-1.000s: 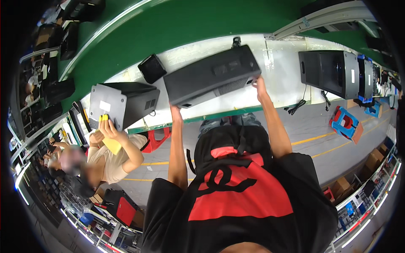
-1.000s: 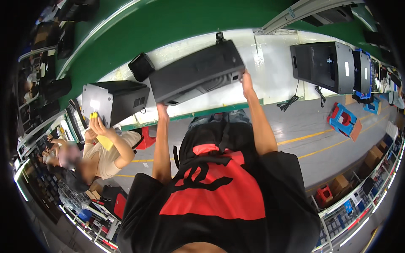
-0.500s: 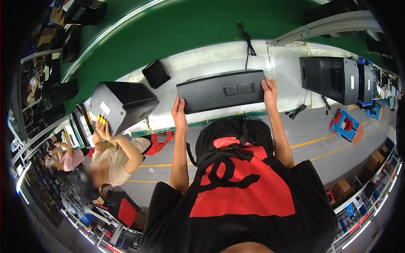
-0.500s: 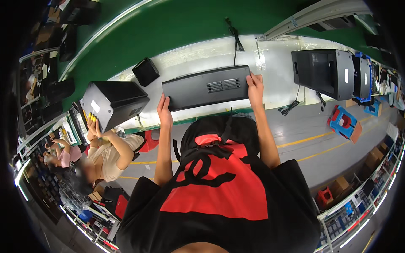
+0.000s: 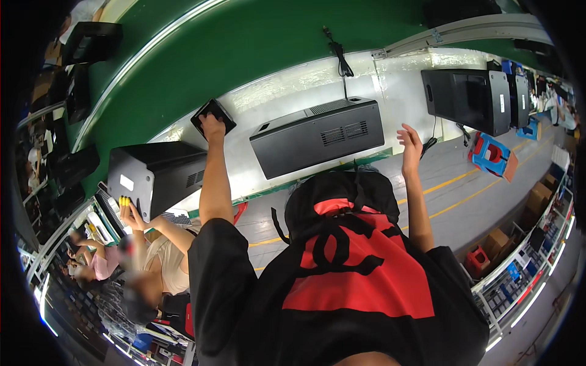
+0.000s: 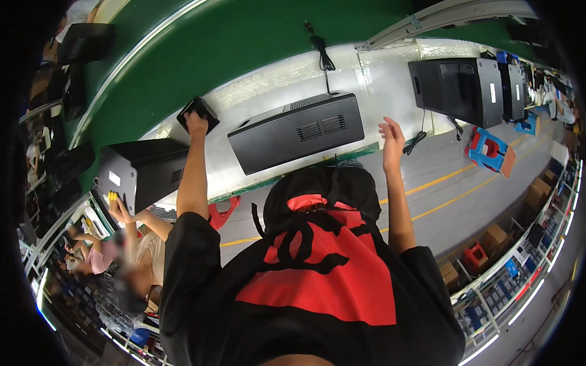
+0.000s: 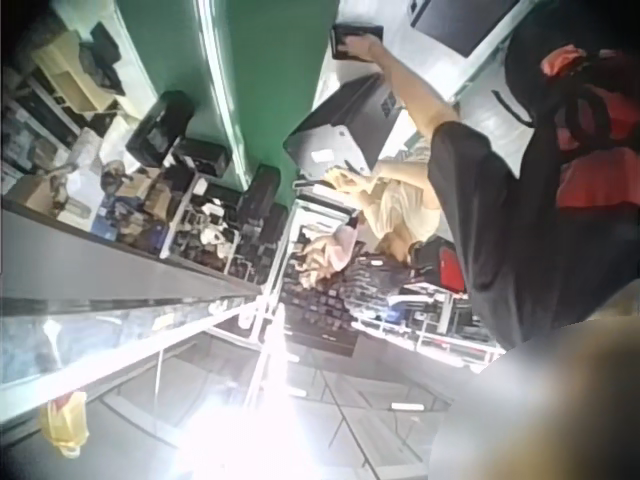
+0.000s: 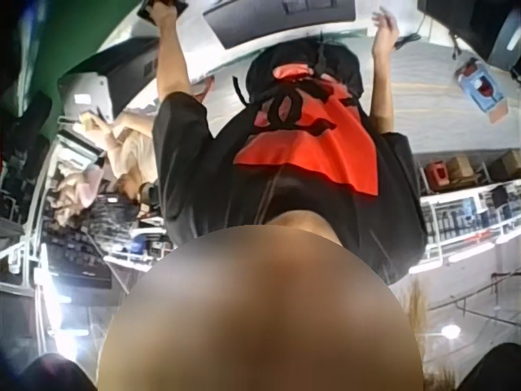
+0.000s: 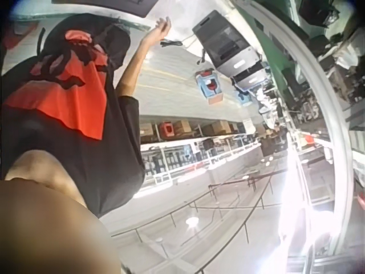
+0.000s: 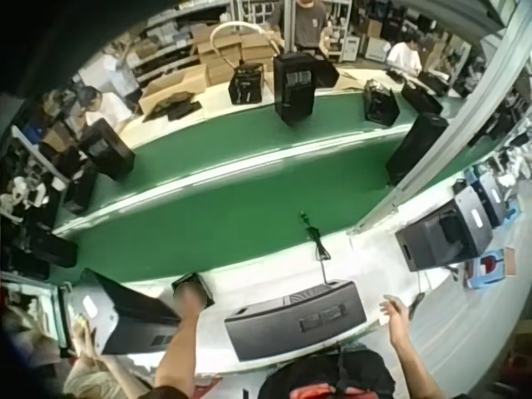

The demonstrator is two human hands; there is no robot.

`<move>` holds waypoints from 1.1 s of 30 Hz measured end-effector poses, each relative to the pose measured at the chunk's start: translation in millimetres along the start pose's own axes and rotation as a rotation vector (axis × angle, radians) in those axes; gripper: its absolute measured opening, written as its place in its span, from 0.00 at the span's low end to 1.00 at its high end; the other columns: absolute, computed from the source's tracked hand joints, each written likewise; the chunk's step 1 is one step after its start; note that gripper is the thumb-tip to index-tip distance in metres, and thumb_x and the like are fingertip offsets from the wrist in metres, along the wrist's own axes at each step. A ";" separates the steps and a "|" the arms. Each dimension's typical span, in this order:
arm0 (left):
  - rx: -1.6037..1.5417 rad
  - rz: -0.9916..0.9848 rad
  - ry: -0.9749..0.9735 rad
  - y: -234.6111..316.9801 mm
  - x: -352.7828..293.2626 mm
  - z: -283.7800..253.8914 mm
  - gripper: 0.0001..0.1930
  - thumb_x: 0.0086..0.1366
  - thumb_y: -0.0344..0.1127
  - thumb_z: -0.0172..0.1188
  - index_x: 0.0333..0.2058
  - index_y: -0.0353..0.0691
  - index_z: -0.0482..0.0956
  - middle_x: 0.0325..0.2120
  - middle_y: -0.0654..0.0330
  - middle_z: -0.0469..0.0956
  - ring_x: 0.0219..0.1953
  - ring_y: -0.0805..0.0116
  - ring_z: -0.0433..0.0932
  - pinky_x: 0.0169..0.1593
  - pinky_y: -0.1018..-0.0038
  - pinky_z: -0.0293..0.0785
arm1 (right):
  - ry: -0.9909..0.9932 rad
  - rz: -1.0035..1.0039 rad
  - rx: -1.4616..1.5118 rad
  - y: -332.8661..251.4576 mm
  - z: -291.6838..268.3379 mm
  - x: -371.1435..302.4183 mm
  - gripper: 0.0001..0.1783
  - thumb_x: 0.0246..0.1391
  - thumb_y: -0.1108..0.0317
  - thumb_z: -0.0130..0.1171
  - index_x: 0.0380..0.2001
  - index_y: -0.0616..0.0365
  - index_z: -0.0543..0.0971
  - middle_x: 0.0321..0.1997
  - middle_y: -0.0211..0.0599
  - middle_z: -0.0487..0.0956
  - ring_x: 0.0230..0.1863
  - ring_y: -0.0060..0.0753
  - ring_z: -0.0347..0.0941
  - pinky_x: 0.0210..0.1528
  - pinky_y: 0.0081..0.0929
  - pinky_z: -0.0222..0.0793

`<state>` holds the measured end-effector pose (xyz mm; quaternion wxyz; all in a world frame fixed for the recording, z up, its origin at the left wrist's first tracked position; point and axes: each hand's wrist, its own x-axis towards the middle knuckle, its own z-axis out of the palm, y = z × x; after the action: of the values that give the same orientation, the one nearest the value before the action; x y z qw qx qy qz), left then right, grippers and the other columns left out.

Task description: Assembling electronic units by placing small components into computer-style cases on a production line.

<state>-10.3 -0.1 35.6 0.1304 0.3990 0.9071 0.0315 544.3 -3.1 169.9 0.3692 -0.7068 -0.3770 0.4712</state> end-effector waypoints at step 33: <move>-1.907 -0.054 -0.452 162.0 -180.0 -187.4 0.08 0.60 0.22 0.56 0.39 0.31 0.79 0.31 0.57 0.77 0.32 0.69 0.75 0.39 0.76 0.73 | -0.047 -0.277 -0.102 -144.5 35.6 -97.3 0.10 0.56 0.73 0.52 0.41 0.63 0.76 0.37 0.33 0.77 0.38 0.24 0.72 0.45 0.21 0.65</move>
<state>173.1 -12.9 280.4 0.5695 0.1023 0.4638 0.6710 457.5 -18.8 324.3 0.3856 -0.6545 -0.5030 0.4123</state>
